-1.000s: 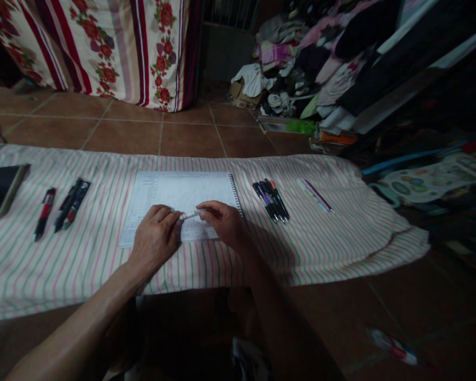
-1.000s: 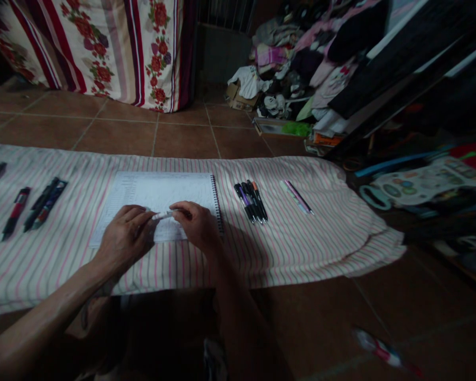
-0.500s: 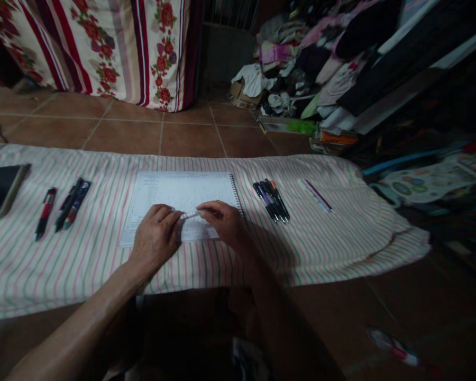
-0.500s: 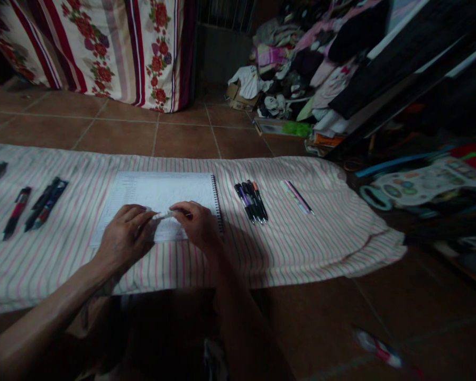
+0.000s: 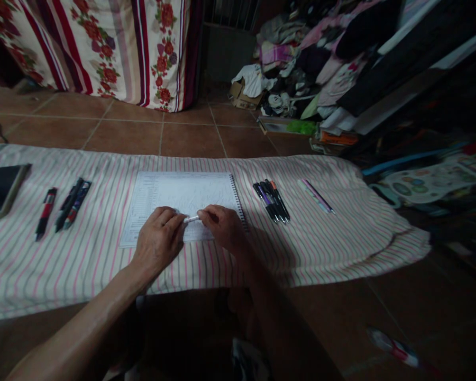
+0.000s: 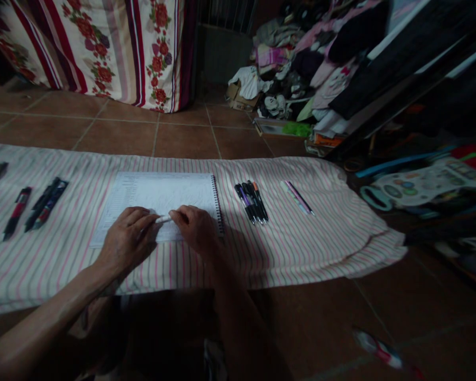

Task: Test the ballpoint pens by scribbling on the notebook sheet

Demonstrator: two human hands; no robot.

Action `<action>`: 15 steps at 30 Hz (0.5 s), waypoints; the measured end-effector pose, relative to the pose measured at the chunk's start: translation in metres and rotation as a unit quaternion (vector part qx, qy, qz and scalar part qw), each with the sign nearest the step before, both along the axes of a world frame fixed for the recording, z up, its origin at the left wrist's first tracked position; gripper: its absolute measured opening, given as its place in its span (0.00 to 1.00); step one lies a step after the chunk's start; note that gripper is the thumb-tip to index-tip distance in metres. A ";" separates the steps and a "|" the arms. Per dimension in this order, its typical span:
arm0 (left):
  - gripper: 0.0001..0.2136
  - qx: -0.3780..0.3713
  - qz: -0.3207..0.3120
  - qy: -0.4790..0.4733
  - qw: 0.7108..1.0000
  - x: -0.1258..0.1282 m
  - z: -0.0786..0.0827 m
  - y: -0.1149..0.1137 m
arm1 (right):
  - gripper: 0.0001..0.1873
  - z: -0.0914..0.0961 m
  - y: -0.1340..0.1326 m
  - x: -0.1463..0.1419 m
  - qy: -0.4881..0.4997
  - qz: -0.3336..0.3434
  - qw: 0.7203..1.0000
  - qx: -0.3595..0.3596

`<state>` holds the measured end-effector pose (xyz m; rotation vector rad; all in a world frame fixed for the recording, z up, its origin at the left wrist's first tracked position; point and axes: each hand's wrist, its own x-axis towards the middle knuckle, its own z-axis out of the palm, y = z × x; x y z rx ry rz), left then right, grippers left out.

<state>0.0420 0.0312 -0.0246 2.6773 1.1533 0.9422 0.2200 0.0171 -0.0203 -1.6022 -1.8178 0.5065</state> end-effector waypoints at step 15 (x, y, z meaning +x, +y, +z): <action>0.13 -0.029 0.039 -0.002 0.999 -0.005 0.003 0.003 | 0.14 -0.003 0.000 0.001 0.180 -0.019 0.983 -0.043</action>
